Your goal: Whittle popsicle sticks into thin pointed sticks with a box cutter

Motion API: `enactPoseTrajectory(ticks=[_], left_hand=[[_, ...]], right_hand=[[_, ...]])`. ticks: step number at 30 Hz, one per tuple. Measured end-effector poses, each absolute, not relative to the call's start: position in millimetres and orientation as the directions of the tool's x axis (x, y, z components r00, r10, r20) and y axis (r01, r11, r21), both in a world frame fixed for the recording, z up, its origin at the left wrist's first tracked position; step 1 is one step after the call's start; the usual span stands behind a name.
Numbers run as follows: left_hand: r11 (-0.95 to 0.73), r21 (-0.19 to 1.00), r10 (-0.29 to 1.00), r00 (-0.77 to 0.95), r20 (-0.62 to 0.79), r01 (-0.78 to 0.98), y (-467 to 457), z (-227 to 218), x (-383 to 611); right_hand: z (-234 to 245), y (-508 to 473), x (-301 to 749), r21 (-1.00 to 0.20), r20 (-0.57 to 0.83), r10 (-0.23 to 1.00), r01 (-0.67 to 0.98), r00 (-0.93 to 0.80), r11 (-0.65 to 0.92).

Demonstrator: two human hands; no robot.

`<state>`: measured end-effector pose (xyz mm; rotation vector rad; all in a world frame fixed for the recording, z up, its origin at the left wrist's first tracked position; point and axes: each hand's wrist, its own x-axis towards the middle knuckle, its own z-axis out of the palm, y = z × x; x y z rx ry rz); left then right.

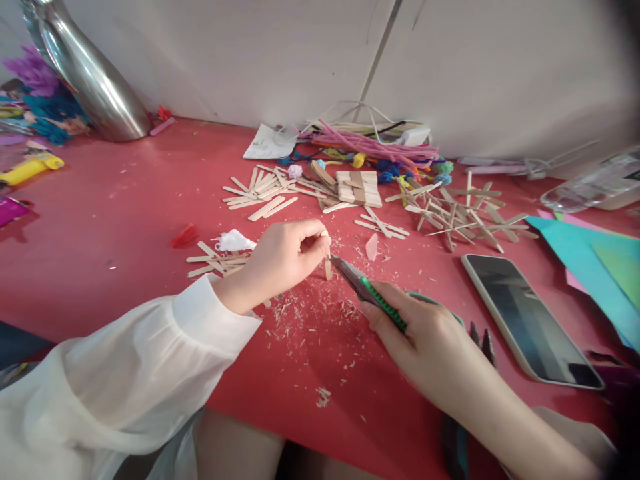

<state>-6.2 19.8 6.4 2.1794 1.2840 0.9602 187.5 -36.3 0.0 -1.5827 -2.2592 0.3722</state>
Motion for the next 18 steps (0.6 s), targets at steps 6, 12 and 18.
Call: enactPoseTrajectory(ticks=[6,12,18], left_hand=[[-0.489,0.672,0.872,0.339,0.354,0.556,19.5,4.4,-6.0],[-0.484,0.672,0.875,0.328,0.356,0.561,18.9,2.1,-5.8],[-0.456,0.685,0.89,0.313,0.332,0.569,19.9,3.4,-5.6]], right_hand=[[-0.3,-36.5,186.5,-0.38,0.188,0.923,0.842,-0.336,0.383],[2.5,-33.5,185.0,-0.833,-0.295,0.917,0.542,-0.27,-0.109],[10.7,-26.5,181.8,-0.872,-0.489,0.793,0.243,-0.363,-0.426]])
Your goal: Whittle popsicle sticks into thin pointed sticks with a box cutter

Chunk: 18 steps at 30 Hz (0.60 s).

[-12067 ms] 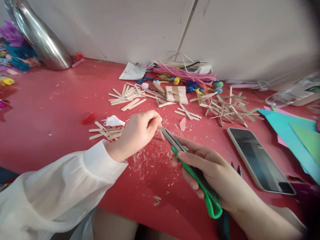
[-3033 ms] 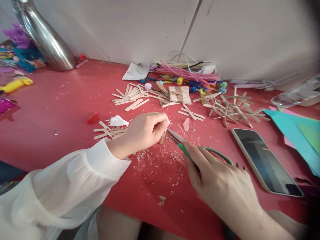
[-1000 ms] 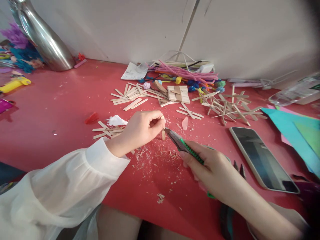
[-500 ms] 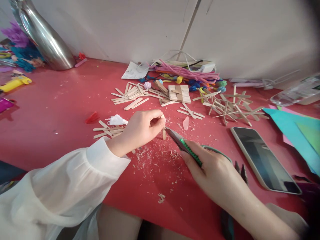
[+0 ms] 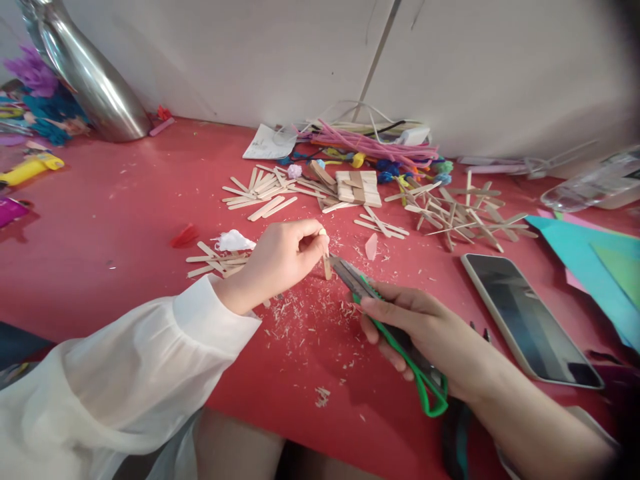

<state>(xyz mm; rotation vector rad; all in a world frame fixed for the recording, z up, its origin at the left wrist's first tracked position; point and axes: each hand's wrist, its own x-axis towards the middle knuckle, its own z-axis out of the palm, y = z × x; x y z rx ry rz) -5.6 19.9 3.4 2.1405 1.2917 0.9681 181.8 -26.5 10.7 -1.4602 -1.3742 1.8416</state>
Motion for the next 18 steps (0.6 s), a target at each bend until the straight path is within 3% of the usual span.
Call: enactPoseTrajectory(ticks=[4,8,18], left_hand=[[-0.447,0.686,0.895,0.305,0.326,0.575,20.9,4.7,-5.6],[-0.446,0.668,0.895,0.301,0.329,0.596,21.2,6.0,-6.1],[-0.454,0.668,0.891,0.311,0.331,0.589,20.6,6.4,-5.9]], right_hand=[[6.0,-28.0,185.2,-0.876,-0.387,0.876,0.41,-0.286,-0.253],[-0.6,-32.1,189.7,-0.779,-0.236,0.941,0.627,-0.243,-0.034],[-1.6,-32.4,189.8,-0.577,-0.015,0.962,0.788,-0.272,0.214]])
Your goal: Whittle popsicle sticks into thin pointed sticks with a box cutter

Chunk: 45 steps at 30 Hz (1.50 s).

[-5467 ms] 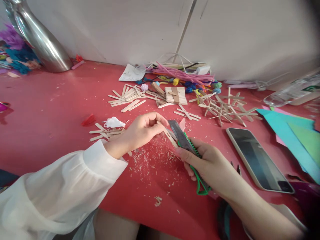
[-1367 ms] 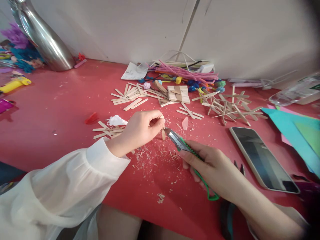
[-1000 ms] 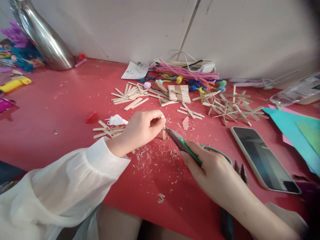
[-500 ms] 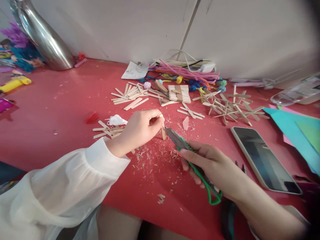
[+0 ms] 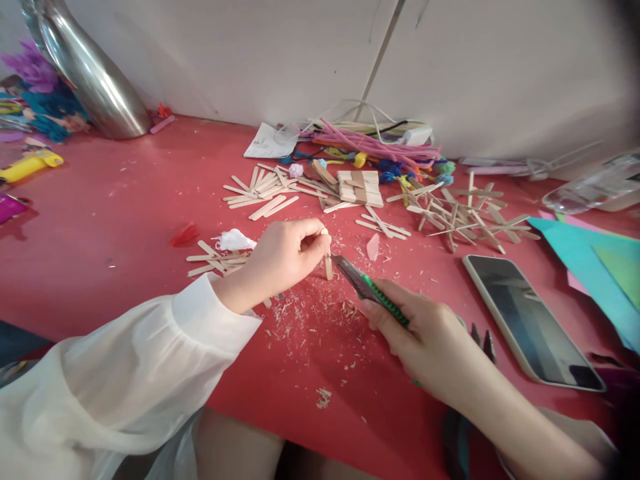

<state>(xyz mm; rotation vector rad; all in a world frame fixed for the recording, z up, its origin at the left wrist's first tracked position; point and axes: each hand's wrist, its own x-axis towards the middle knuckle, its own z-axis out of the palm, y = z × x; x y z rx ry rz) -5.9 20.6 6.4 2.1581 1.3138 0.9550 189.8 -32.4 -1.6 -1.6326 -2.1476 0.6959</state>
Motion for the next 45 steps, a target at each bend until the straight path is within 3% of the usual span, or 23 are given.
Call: enactPoseTrajectory(ticks=[7,17,22,27,33,36,38,41,45], left_hand=[[-0.455,0.682,0.89,0.32,0.325,0.573,20.9,5.9,-6.5],[-0.46,0.683,0.888,0.319,0.332,0.568,21.3,6.3,-6.0],[-0.465,0.707,0.881,0.361,0.306,0.533,19.4,5.0,-6.4],[-0.469,0.707,0.879,0.359,0.314,0.53,16.9,4.5,-6.3],[-0.453,0.714,0.888,0.343,0.306,0.535,17.7,3.1,-6.2],[-0.443,0.731,0.892,0.339,0.3,0.519,19.3,1.5,-6.8],[-0.446,0.736,0.89,0.341,0.304,0.51,19.9,1.0,-7.1],[-0.46,0.73,0.884,0.339,0.322,0.506,20.0,0.8,-6.9],[-0.474,0.708,0.879,0.331,0.344,0.524,18.4,1.5,-6.2]], right_hand=[[0.5,-32.8,188.2,-0.407,0.143,0.933,0.839,-0.331,0.36],[0.3,-33.3,187.4,-0.348,0.187,0.923,0.856,-0.336,0.382],[0.6,-35.4,186.6,-0.439,0.088,0.94,0.834,-0.331,0.335],[1.1,-37.2,184.9,-0.508,0.077,0.943,0.801,-0.324,0.316],[3.1,-32.0,183.5,-0.814,-0.277,0.921,0.577,-0.275,-0.072],[4.8,-28.4,182.7,-0.861,-0.387,0.872,0.455,-0.299,-0.226],[4.3,-28.2,183.0,-0.856,-0.401,0.864,0.461,-0.305,-0.234],[0.5,-31.2,184.2,-0.773,-0.239,0.933,0.634,-0.27,-0.015],[-5.3,-36.6,184.1,-0.396,0.181,0.925,0.837,-0.334,0.379]])
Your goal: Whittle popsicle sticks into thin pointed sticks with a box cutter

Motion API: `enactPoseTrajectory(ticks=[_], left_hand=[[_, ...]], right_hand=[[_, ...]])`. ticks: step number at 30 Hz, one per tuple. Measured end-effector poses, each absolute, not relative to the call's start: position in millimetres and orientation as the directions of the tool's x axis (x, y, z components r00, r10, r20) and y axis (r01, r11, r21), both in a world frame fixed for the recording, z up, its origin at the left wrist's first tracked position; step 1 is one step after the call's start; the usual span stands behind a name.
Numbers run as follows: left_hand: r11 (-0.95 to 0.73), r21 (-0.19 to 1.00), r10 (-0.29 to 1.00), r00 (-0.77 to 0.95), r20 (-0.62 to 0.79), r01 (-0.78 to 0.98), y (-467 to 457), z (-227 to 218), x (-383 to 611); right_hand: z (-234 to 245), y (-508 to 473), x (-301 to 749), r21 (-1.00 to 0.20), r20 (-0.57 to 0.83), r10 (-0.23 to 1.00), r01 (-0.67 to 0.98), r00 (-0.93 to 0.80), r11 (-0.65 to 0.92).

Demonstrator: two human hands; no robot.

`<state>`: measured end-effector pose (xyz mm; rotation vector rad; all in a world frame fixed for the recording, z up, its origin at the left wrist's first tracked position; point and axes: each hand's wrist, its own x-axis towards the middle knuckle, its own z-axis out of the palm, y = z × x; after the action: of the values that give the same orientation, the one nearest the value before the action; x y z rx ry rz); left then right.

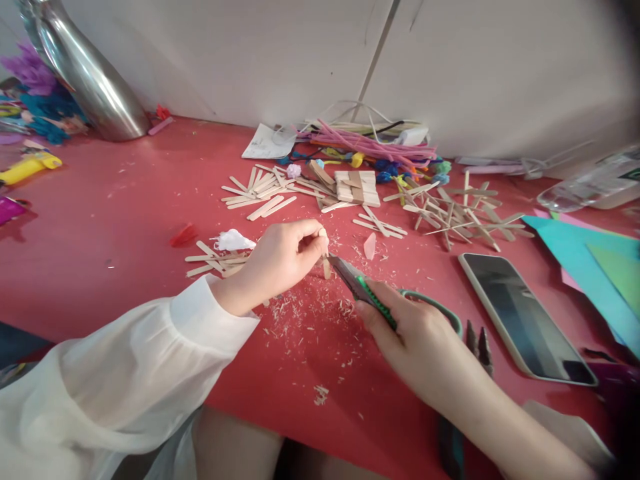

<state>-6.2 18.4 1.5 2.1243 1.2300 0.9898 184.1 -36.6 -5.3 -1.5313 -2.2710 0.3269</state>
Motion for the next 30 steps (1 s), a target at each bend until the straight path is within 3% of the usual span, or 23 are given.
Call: enactPoseTrajectory(ticks=[2,4,7,10,13,17,22,25,27,30], left_hand=[[-0.479,0.697,0.877,0.329,0.351,0.534,17.2,2.1,-5.9],[-0.481,0.689,0.876,0.326,0.354,0.543,16.1,2.8,-5.6],[-0.474,0.691,0.88,0.324,0.347,0.546,15.1,3.3,-5.1],[-0.453,0.704,0.89,0.32,0.324,0.547,14.9,3.5,-4.5],[-0.44,0.707,0.897,0.313,0.313,0.554,15.5,3.3,-4.1],[-0.446,0.705,0.894,0.313,0.321,0.552,17.0,2.1,-4.7],[-0.46,0.716,0.887,0.319,0.335,0.525,18.9,-0.1,-6.2],[-0.446,0.721,0.894,0.307,0.327,0.53,18.7,-0.7,-5.9],[-0.438,0.729,0.898,0.302,0.321,0.526,18.2,-0.5,-5.5],[-0.439,0.739,0.897,0.302,0.323,0.511,17.5,0.2,-5.0]], right_hand=[[-6.9,-38.1,183.4,-0.261,0.279,0.88,0.851,-0.385,0.455],[-7.2,-38.8,182.6,-0.248,0.291,0.872,0.849,-0.394,0.466],[-5.8,-38.7,182.4,-0.427,0.174,0.925,0.821,-0.337,0.38],[-3.1,-37.7,182.3,-0.678,-0.08,0.957,0.719,-0.281,0.154],[0.4,-35.7,180.8,-0.834,-0.278,0.919,0.545,-0.28,-0.087],[4.8,-31.7,178.8,-0.883,-0.434,0.85,0.328,-0.298,-0.335],[7.7,-27.0,181.1,-0.837,-0.538,0.75,0.137,-0.385,-0.53],[6.7,-27.8,183.0,-0.855,-0.518,0.776,0.238,-0.36,-0.46],[4.8,-30.1,183.7,-0.874,-0.411,0.862,0.398,-0.298,-0.279],[2.1,-34.2,184.5,-0.768,-0.218,0.94,0.641,-0.262,0.0]])
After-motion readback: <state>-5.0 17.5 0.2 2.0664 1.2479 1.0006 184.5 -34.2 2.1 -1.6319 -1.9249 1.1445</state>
